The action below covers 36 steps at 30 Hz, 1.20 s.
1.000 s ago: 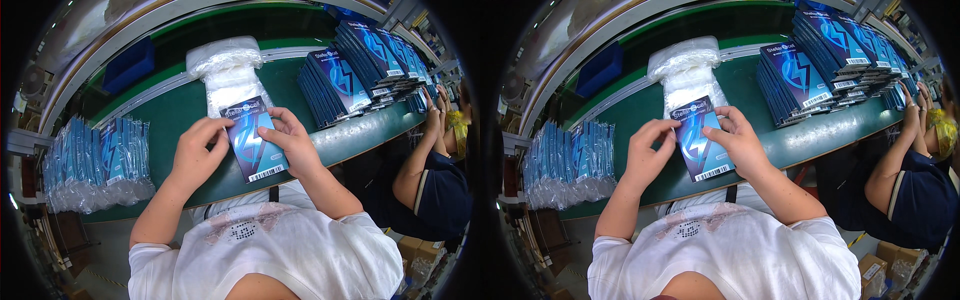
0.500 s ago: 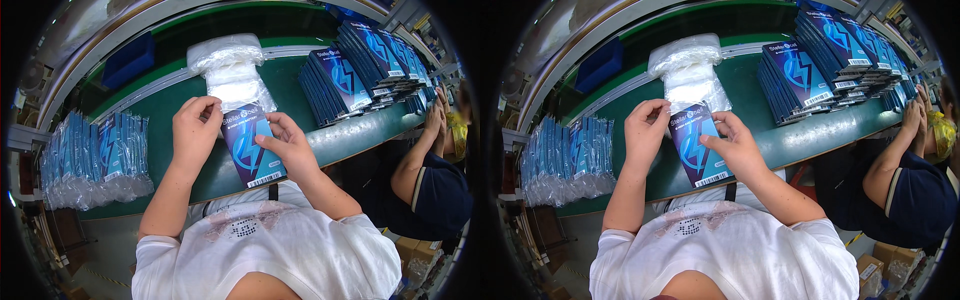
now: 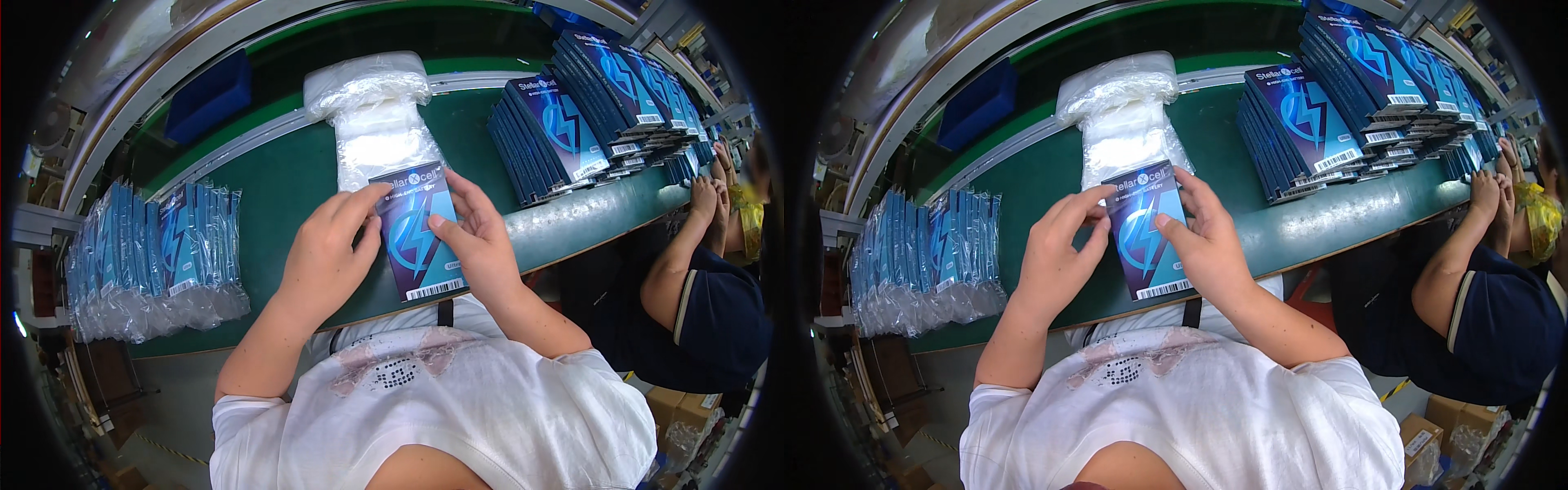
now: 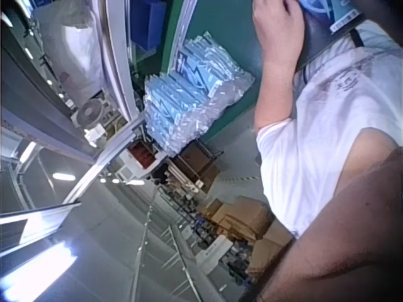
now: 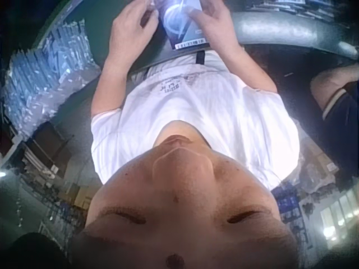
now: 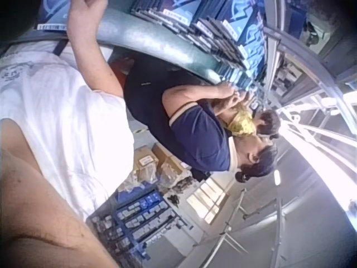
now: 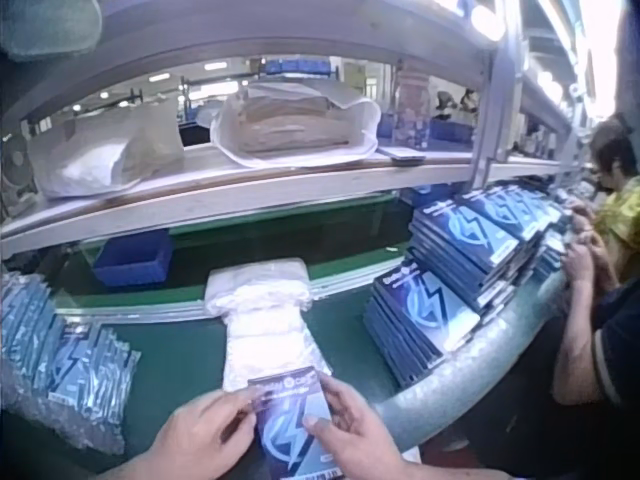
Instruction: The person repeatedly picks up small blue boxes from a stack, places each box into a clear plastic bag, and sets the packaged unit aside on the table. The process is repeated continuously with multiple identical boxes.
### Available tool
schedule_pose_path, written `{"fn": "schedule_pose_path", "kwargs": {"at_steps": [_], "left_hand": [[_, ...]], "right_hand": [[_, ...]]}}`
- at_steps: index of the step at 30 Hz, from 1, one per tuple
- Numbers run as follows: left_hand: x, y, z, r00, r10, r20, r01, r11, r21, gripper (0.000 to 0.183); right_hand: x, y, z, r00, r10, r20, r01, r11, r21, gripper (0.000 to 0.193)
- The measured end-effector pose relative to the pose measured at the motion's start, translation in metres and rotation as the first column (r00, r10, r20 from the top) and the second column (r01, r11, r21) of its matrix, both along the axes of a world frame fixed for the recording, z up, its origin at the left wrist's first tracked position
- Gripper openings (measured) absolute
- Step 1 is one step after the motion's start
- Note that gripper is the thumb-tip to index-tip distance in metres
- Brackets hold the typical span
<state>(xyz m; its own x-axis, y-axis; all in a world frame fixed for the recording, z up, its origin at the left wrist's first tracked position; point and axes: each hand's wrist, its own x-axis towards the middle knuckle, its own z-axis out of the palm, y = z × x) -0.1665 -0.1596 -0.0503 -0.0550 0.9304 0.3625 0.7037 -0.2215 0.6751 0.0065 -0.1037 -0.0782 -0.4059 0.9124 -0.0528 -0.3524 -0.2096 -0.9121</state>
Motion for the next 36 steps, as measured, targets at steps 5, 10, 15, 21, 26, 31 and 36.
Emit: {"fn": "schedule_pose_path", "kwargs": {"at_steps": [5, 10, 15, 21, 26, 31, 36], "left_hand": [[0.001, 0.006, -0.004, 0.701, 0.293, 0.651, -0.03, 0.923, -0.383, 0.034], [0.016, 0.006, -0.015, 0.218, 0.101, 0.971, 0.21, 0.966, -0.148, 0.026], [-0.005, 0.006, 0.0, 0.043, 0.047, 0.998, 0.17, 0.984, -0.054, 0.031], [0.026, -0.023, 0.008, 0.177, -0.023, 0.984, 0.707, 0.699, -0.111, 0.049], [0.011, -0.018, 0.005, 0.249, 0.079, 0.965, 0.61, 0.762, -0.22, 0.049], [-0.001, -0.025, 0.003, -0.166, 0.204, 0.965, 0.535, 0.84, -0.085, 0.052], [-0.019, -0.043, 0.033, 0.339, 0.189, 0.922, 0.174, 0.95, -0.258, 0.052]], "right_hand": [[0.007, -0.004, 0.007, 1.0, 0.008, 0.026, -0.007, 0.999, -0.031, 0.024], [0.006, -0.002, -0.001, 0.944, 0.173, 0.279, -0.184, 0.983, 0.013, 0.035], [0.013, 0.004, 0.029, 0.849, 0.254, 0.463, -0.395, 0.888, 0.236, 0.096], [0.014, 0.017, 0.044, 0.95, -0.291, 0.112, 0.067, 0.542, 0.838, 0.05], [0.011, 0.012, 0.051, 0.968, -0.241, 0.073, 0.043, 0.446, 0.894, 0.023], [-0.031, -0.024, 0.043, 0.858, 0.217, 0.466, -0.514, 0.332, 0.791, 0.026], [-0.03, -0.03, 0.044, 0.871, 0.337, 0.356, -0.442, 0.224, 0.869, 0.032]]}}
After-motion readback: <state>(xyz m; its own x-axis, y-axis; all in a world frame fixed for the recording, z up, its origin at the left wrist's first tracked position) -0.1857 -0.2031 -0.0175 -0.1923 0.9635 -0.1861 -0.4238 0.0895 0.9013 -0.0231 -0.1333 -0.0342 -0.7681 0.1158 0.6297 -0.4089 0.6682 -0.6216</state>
